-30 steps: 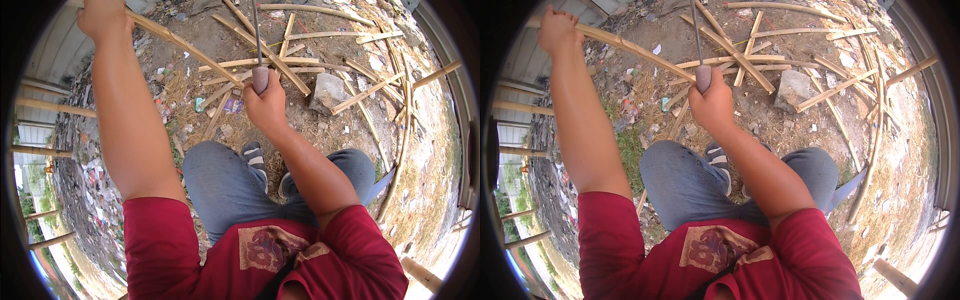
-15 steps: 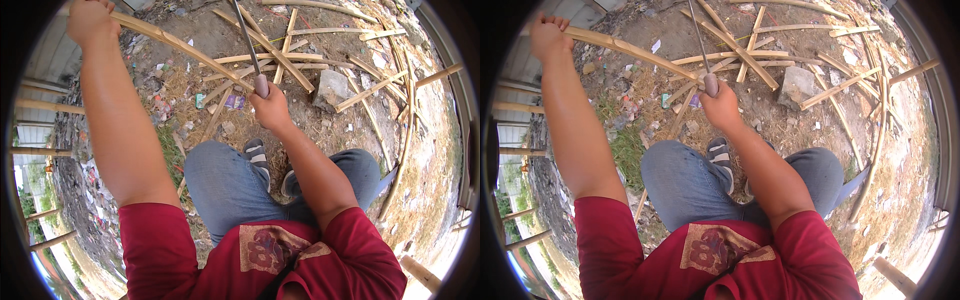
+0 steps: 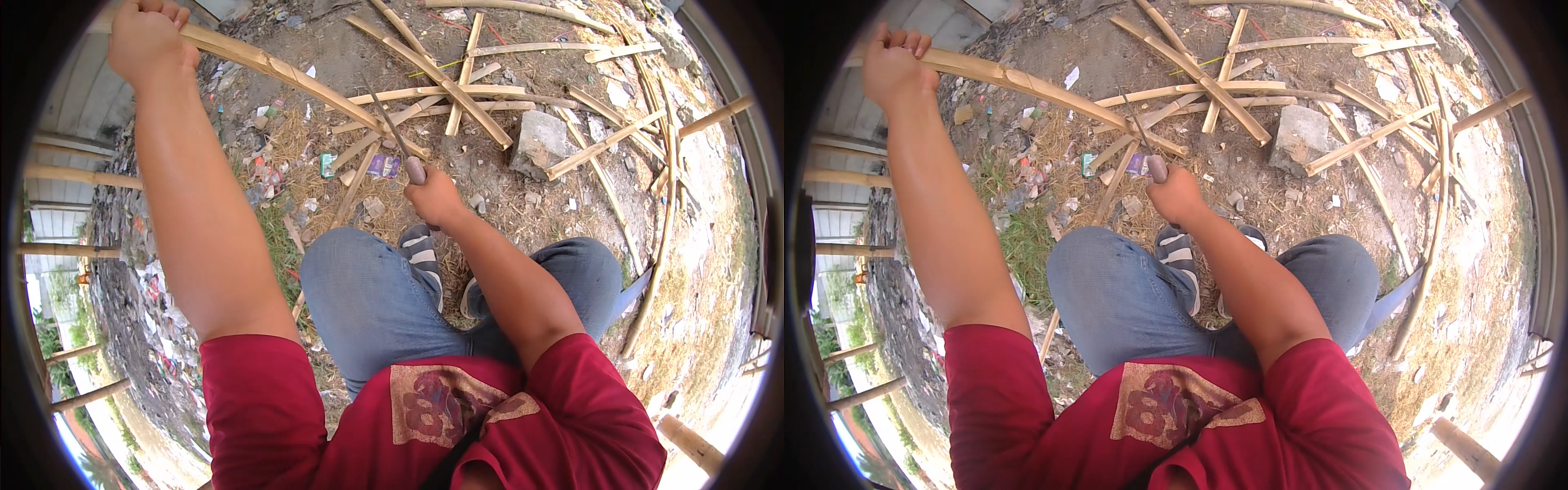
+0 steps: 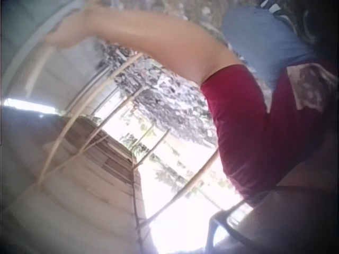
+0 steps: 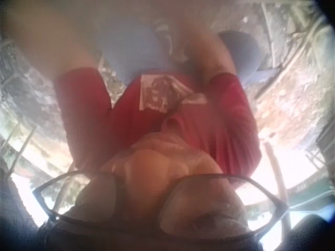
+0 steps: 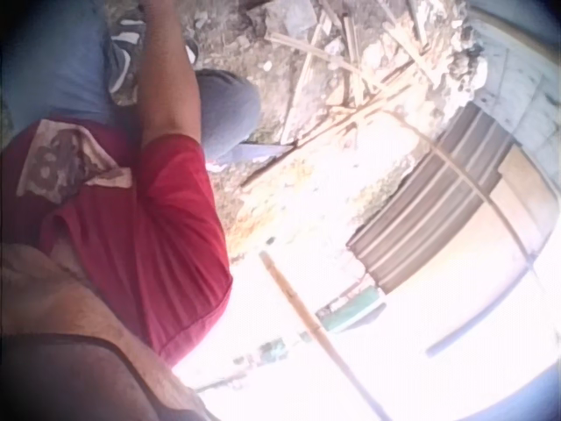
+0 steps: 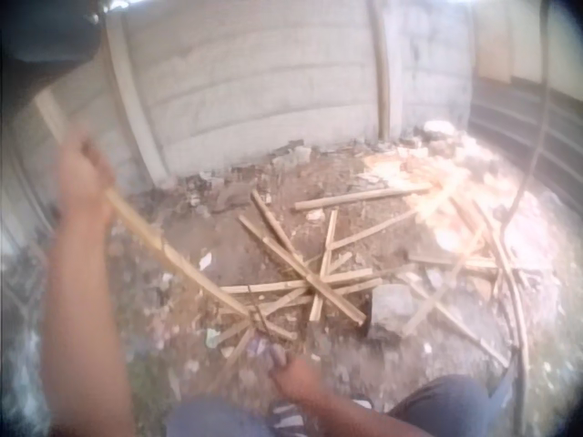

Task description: The person sits on the ground and uses a curved knife to shave and shape a long, thin piece of wood. They hold the wood with one hand and carefully scrape along its length with the knife, removing thin strips of wood. The person periodically repositions the wood and continues the shaping process.

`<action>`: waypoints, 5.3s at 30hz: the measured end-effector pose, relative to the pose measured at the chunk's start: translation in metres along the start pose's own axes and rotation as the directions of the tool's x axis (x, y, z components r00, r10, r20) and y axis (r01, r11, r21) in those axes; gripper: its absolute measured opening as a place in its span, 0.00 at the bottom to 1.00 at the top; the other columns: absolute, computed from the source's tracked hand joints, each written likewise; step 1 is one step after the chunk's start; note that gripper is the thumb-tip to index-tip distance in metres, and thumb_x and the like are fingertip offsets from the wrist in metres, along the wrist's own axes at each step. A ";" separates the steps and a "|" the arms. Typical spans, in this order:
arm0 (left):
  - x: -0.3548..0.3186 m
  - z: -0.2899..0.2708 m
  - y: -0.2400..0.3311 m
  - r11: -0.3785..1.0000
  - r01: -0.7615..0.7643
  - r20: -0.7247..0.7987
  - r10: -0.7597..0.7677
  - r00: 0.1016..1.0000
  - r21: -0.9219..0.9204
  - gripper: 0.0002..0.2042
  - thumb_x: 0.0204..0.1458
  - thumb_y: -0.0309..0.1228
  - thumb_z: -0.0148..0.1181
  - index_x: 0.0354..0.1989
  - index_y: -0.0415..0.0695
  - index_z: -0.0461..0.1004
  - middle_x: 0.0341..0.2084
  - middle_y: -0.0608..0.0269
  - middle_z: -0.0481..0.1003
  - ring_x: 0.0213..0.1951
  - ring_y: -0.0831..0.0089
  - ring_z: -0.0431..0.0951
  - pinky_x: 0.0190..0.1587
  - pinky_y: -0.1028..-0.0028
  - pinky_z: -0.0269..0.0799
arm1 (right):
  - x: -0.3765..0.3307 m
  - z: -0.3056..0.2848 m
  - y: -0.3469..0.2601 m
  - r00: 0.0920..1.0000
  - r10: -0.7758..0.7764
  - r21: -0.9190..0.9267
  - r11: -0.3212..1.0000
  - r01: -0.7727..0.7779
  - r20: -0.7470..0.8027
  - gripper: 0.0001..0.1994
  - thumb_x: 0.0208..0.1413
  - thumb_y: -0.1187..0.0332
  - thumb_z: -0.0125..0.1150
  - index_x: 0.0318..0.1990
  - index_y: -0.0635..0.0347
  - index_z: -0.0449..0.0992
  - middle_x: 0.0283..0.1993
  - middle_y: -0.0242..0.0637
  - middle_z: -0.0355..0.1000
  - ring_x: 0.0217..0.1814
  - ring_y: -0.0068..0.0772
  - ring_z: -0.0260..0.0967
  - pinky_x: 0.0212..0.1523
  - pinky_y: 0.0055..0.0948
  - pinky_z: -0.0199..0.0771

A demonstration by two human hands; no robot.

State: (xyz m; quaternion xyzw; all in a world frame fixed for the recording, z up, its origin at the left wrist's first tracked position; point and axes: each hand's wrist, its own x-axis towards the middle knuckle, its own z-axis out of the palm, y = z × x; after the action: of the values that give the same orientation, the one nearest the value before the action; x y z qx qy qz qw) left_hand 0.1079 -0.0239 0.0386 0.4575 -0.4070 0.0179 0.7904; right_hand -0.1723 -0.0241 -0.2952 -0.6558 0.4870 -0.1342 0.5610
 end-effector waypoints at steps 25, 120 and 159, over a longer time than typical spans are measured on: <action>-0.034 0.035 0.023 0.999 0.023 -0.020 -0.023 1.000 -0.022 0.08 0.63 0.23 0.44 0.30 0.44 0.56 0.20 0.68 0.50 0.20 0.76 0.50 0.23 0.73 0.51 | 0.015 0.003 -0.004 0.984 -0.052 0.318 0.942 0.105 -0.170 0.21 0.52 0.60 0.64 0.47 0.69 0.74 0.40 0.56 0.78 0.42 0.54 0.78 0.44 0.44 0.74; -0.011 -0.353 0.011 0.956 0.271 -0.568 -0.161 0.807 0.113 0.14 0.58 0.31 0.44 0.21 0.53 0.50 0.15 0.71 0.46 0.16 0.75 0.47 0.20 0.72 0.48 | 0.014 0.042 0.147 0.962 0.249 -0.400 0.897 -0.186 0.111 0.21 0.51 0.62 0.58 0.49 0.68 0.74 0.48 0.62 0.76 0.54 0.62 0.73 0.57 0.48 0.72; -0.004 -0.358 0.019 0.970 0.241 -0.417 -0.208 0.885 0.027 0.12 0.56 0.32 0.46 0.21 0.50 0.54 0.15 0.70 0.49 0.17 0.74 0.49 0.22 0.71 0.51 | 0.026 0.036 0.154 0.948 0.264 -0.095 0.964 -0.250 0.176 0.20 0.47 0.63 0.60 0.46 0.68 0.75 0.42 0.61 0.77 0.46 0.61 0.76 0.48 0.46 0.74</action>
State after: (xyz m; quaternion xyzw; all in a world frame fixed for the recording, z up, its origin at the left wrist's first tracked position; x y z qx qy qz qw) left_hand 0.3218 0.2526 -0.0403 0.5178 -0.1748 0.0379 0.8366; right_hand -0.2087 -0.0069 -0.4501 -0.6160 0.5179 0.0197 0.5933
